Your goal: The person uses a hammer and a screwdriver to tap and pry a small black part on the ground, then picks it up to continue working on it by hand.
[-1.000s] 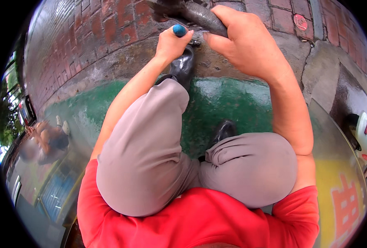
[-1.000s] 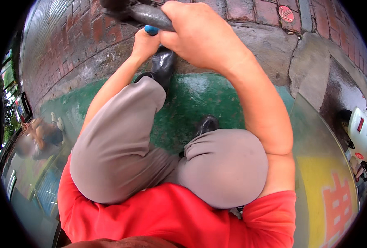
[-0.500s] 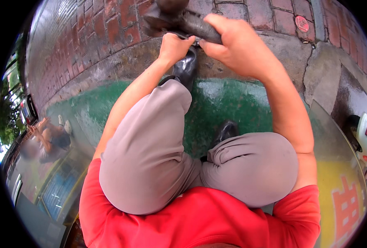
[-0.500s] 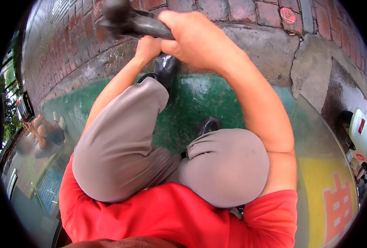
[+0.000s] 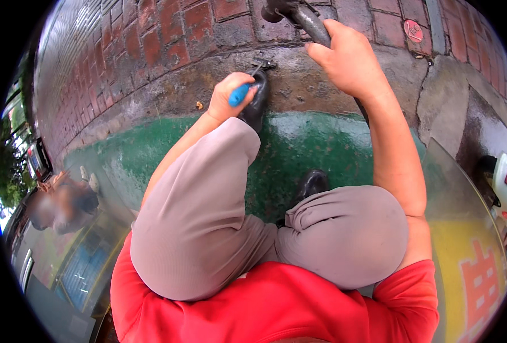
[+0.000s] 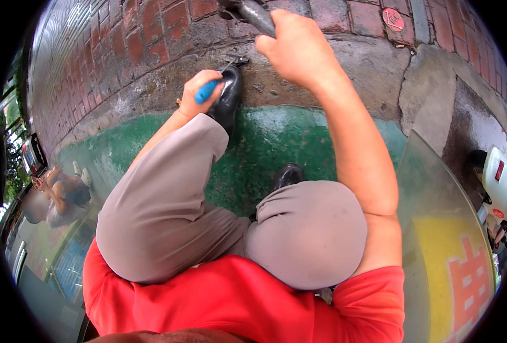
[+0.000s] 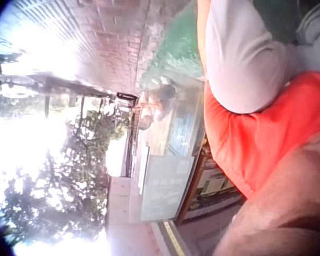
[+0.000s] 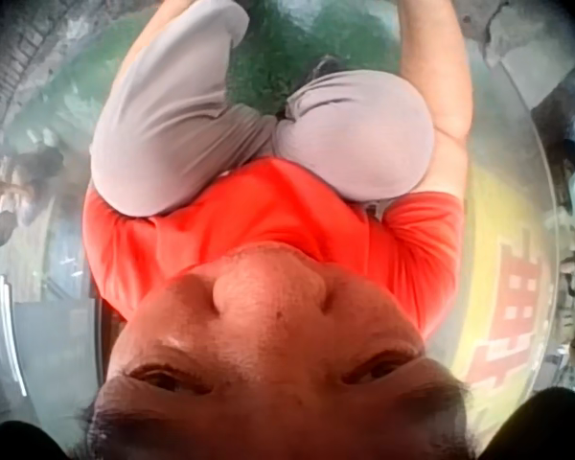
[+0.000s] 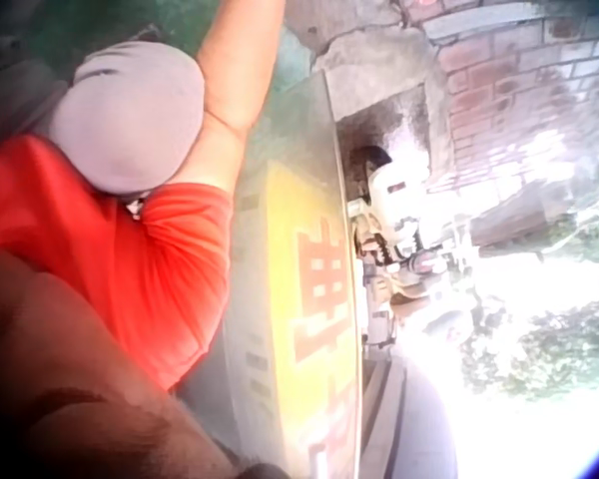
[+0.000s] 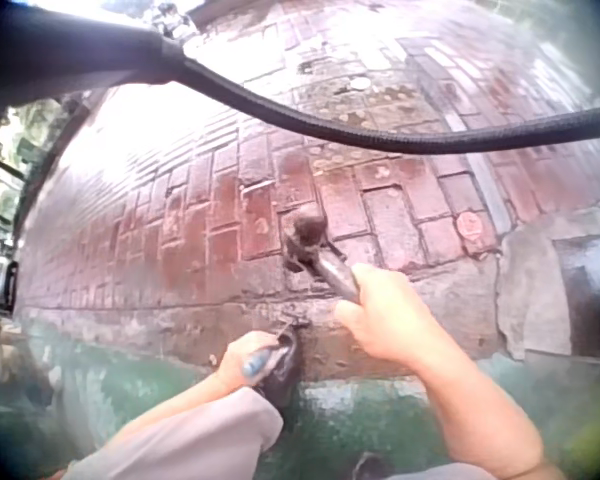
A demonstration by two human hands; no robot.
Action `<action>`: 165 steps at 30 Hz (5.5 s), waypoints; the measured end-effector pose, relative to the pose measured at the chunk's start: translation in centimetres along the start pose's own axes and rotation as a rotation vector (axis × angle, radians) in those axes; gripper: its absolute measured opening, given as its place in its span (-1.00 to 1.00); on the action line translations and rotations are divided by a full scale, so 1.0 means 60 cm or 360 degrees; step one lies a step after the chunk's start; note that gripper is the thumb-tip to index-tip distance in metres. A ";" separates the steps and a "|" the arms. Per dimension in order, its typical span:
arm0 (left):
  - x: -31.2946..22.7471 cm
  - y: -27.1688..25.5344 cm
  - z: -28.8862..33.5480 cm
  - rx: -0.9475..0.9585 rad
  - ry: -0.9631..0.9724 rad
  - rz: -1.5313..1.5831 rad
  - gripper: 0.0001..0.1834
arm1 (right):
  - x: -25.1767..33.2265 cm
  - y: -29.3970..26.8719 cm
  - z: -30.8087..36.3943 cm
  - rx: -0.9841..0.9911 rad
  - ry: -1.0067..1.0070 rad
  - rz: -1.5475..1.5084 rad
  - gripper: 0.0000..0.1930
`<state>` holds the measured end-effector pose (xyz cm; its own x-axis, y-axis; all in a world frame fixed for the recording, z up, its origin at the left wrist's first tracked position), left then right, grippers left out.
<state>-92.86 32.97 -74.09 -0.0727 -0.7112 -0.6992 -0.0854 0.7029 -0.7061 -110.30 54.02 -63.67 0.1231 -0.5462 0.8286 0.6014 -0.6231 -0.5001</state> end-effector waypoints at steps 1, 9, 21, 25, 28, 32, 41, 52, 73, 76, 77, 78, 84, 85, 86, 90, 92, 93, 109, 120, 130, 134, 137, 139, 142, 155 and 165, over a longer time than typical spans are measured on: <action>-0.005 0.005 0.007 0.0129 0.0081 -0.0078 -0.71 | -0.007 0.001 -0.001 -0.0006 0.0048 -0.0041 -0.71; -0.005 -0.014 -0.021 0.0110 0.0215 -0.0469 -0.65 | -0.083 0.037 -0.013 -0.0087 0.0267 0.0233 -0.66; 0.092 -0.056 0.001 -0.0556 -0.1214 0.0698 -0.65 | -0.288 0.089 0.047 -0.0185 0.0580 0.0920 -0.72; 0.064 -0.056 -0.026 -0.0519 -0.1051 0.0630 -0.65 | -0.275 0.098 0.054 -0.0192 0.0531 0.0997 -0.66; 0.024 -0.053 -0.065 -0.0374 -0.0767 0.0346 -0.65 | -0.201 0.075 0.010 -0.0391 0.0173 0.0529 -0.61; -0.032 -0.032 -0.132 -0.0078 -0.0290 -0.0303 -0.61 | -0.047 0.083 -0.033 0.0301 -0.0053 -0.0837 -0.33; -0.057 0.018 -0.159 0.0119 -0.0141 -0.0426 -0.50 | -0.025 0.116 -0.016 0.0020 -0.0620 -0.0458 -0.53; 0.066 0.032 -0.033 0.0041 -0.1033 -0.0327 -0.55 | -0.092 0.079 -0.025 0.0070 0.0201 0.0107 -0.51; -0.016 0.021 0.123 0.0056 -0.0973 -0.0295 -0.80 | -0.115 0.109 -0.006 -0.0017 0.0307 0.0307 -0.55; 0.031 0.037 0.071 0.0182 -0.0930 -0.0566 -0.73 | -0.132 0.068 0.013 -0.0057 0.0291 0.0063 -0.54; 0.050 0.040 0.054 0.0217 -0.0920 -0.0643 -0.72 | -0.135 0.054 0.019 -0.0066 0.0290 -0.0018 -0.53; 0.067 0.048 0.038 0.0237 -0.0847 -0.0719 -0.63 | -0.133 0.038 0.029 -0.0072 0.0339 -0.0092 -0.53; 0.129 0.103 -0.040 0.0709 -0.0965 -0.0833 -0.49 | -0.043 -0.027 0.082 0.0172 0.0339 -0.0101 -0.49; 0.141 0.110 -0.038 0.0785 -0.0997 -0.0809 -0.49 | -0.023 -0.027 0.085 0.0270 0.0345 -0.0013 -0.49; 0.148 0.114 -0.033 0.0727 -0.0992 -0.0794 -0.50 | 0.002 -0.029 0.085 0.0372 0.0347 0.0075 -0.48; 0.126 0.084 0.000 0.0507 -0.0991 -0.0275 -0.56 | 0.052 -0.009 0.062 0.0685 0.0318 0.0336 -0.54; 0.109 0.071 0.033 0.0548 -0.1210 0.0280 -0.58 | 0.058 0.018 0.048 0.0749 0.0260 0.0366 -0.61; 0.092 0.060 0.045 0.0559 -0.1304 0.0561 -0.59 | 0.049 0.038 0.042 0.0746 0.0230 0.0333 -0.65; -0.032 0.002 0.133 0.0499 -0.1273 0.2434 -0.64 | 0.033 0.145 0.090 0.0942 0.0684 -0.0245 -0.74; -0.030 0.015 0.135 0.0583 -0.1148 0.2700 -0.55 | 0.036 0.134 0.100 0.0892 0.0632 -0.0292 -0.77; -0.010 0.021 0.150 0.0513 -0.1163 0.2473 -0.56 | 0.026 0.151 0.096 0.0955 0.0613 -0.0231 -0.59; 0.005 0.026 0.152 0.0429 -0.1190 0.2202 -0.60 | 0.020 0.150 0.100 0.0894 0.0684 -0.0217 -0.54; 0.014 0.027 0.150 0.0403 -0.1219 0.1996 -0.63 | 0.016 0.145 0.099 0.0809 0.0722 -0.0218 -0.53; 0.020 0.029 0.151 0.0393 -0.1230 0.1902 -0.65 | 0.007 0.141 0.099 0.0751 0.0720 -0.0222 -0.54; 0.036 0.033 0.154 0.0326 -0.1243 0.1632 -0.67 | 0.010 0.138 0.097 0.0707 0.0688 -0.0283 -0.53; 0.064 0.028 0.164 0.0127 -0.1336 0.0746 -0.69 | 0.026 0.138 0.102 0.0741 0.0689 -0.0247 -0.55; 0.076 0.021 0.172 -0.0054 -0.1202 0.0251 -0.67 | 0.030 0.133 0.101 0.0740 0.0682 -0.0234 -0.57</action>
<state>-83.06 30.69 -79.34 0.6101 -0.3957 -0.6865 -0.1614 0.7862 -0.5966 -100.48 51.47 -64.64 -0.2547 -0.7085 0.6582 0.8789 -0.4534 -0.1480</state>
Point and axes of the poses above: each hand's wrist, its own z-axis away from the middle knuckle, its own y-axis out of the palm, x = y × z, the point moved 5 cm from there along -z, towards the middle knuckle, and after that the axes turned 6 degrees about -z, right-handed, at the moved point
